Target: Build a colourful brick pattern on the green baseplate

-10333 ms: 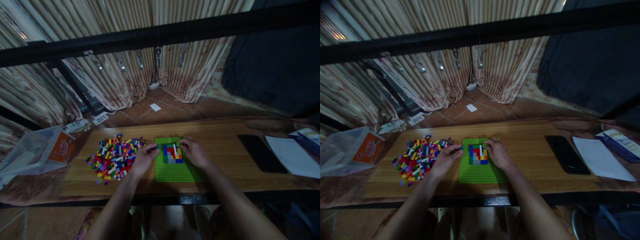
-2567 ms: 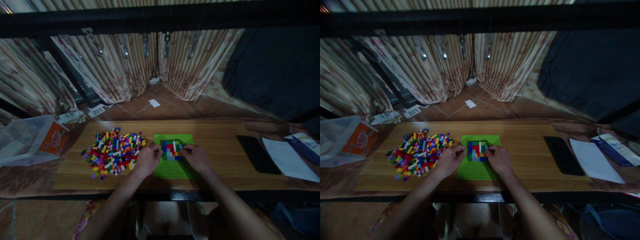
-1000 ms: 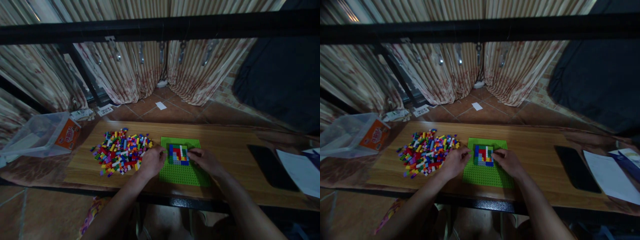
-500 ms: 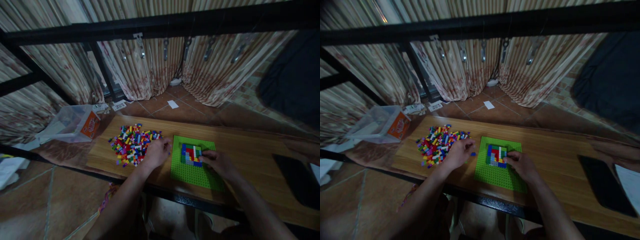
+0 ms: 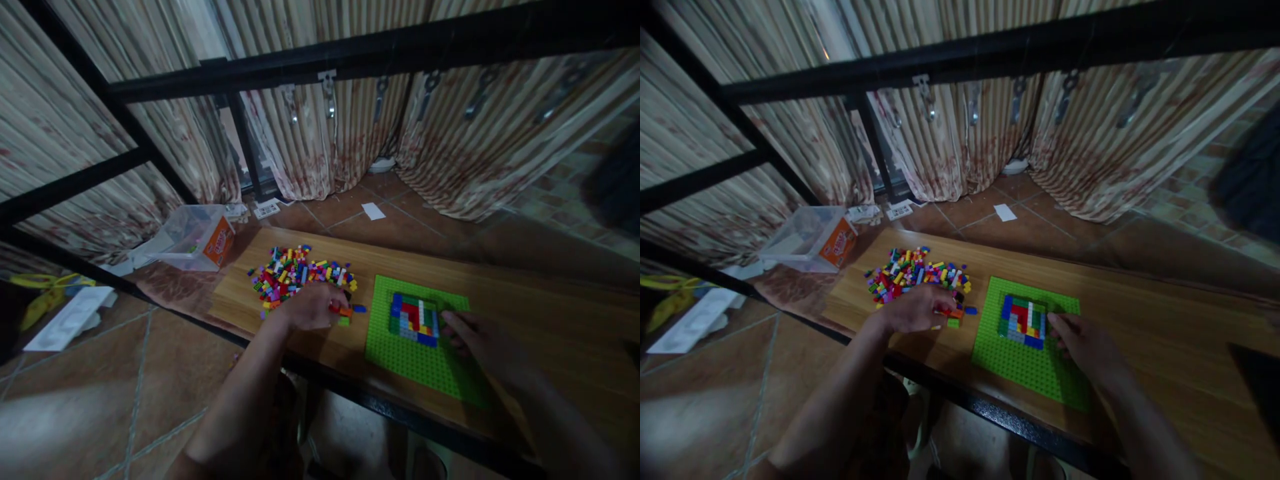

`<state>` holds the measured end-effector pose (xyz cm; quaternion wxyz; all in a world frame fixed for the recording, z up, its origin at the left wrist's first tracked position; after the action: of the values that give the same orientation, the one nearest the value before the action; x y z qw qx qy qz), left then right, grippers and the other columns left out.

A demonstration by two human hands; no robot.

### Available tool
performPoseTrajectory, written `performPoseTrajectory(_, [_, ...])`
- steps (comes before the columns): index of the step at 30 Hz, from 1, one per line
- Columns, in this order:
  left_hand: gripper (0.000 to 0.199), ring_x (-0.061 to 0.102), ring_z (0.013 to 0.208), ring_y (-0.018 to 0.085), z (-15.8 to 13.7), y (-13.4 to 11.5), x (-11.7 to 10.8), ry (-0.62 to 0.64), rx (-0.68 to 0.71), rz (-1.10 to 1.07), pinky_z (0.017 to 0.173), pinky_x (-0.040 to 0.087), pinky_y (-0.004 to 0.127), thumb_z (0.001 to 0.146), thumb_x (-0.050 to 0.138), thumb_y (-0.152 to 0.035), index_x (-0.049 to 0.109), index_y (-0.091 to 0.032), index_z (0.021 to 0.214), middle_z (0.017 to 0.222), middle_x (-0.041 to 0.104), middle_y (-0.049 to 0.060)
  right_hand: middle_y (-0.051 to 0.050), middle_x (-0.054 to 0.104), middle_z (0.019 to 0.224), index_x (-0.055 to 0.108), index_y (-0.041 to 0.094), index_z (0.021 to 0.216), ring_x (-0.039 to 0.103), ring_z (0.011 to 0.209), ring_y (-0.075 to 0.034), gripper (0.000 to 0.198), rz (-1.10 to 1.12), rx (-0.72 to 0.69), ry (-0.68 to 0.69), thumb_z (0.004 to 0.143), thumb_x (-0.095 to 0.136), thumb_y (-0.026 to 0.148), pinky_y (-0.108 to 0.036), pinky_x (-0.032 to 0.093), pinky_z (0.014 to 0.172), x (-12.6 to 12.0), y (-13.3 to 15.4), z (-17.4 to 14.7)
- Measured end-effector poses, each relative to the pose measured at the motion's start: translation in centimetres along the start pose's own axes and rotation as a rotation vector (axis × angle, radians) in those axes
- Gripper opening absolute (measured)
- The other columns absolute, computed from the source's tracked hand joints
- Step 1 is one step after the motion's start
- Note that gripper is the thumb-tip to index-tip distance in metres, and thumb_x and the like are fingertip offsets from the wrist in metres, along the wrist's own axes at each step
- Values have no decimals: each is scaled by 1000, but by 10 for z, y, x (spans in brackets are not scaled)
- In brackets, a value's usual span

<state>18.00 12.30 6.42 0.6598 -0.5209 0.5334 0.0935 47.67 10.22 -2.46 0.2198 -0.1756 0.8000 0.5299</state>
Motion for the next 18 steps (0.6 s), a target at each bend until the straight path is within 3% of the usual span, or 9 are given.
performPoseTrajectory(3, [25, 63, 88, 18, 7, -12, 12, 0, 70, 106, 80, 47, 26, 71, 59, -9, 71, -21, 89, 93, 70, 2, -11, 71, 77, 68, 16, 85, 63, 62, -19, 40, -7, -5, -41, 77, 56, 54, -31, 54, 53, -4, 0, 0])
performPoseTrajectory(7, [27, 63, 91, 20, 12, -7, 15, -45, 27, 200, 86, 47, 28, 72, 52, -5, 70, -21, 84, 91, 69, 4, -10, 71, 78, 67, 15, 94, 64, 63, -19, 42, 3, -20, -72, 78, 57, 52, -31, 53, 57, -9, 4, -3])
performPoseTrajectory(18, [15, 62, 84, 19, 21, -1, 27, -33, -34, 307, 79, 48, 28, 77, 55, -10, 66, -19, 80, 91, 66, 5, -6, 71, 78, 70, 18, 92, 63, 61, -17, 37, -43, -143, -62, 82, 53, 49, -30, 51, 58, -7, 18, -4])
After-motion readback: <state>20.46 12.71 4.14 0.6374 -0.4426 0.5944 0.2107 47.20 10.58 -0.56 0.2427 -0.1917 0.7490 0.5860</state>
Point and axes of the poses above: each hand's wrist, its own z-axis towards the middle knuckle, its own x-axis out of the palm, y = z × x, the point moved 9 cm from there along z, towards the middle knuckle
